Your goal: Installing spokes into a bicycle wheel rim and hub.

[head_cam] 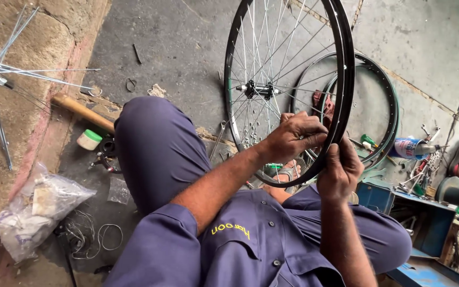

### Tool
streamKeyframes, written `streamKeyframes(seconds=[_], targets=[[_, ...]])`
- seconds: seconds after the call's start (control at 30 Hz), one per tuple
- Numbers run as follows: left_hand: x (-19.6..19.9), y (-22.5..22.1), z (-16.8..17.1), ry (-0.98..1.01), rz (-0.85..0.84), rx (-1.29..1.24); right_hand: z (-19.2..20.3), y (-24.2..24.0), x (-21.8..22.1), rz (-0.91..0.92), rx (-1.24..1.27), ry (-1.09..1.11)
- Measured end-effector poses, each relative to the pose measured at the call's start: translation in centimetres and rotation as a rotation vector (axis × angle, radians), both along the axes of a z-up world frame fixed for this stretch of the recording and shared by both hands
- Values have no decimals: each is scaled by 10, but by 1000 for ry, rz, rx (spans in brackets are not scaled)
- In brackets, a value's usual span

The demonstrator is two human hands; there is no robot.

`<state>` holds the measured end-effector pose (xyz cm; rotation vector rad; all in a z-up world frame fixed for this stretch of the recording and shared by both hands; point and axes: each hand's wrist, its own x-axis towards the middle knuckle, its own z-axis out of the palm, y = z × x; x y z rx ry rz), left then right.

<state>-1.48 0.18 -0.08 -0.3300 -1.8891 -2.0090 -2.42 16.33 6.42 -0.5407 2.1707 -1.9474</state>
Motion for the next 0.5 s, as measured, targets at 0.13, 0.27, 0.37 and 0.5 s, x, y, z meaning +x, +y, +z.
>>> streamKeyframes(seconds=[0.13,0.27,0.37,0.5], targets=[[6,-8,12,15,-38,96,-6,-5,2,-32,29,173],[-1,-1,2,25,-20,52,0,-16,5,-35,93,259],[-5,7,-9,21,30,30,-9,-9,3,-75,168,292],[1,-6,6,56,-103,216,-12,-4,-1,-108,133,254]])
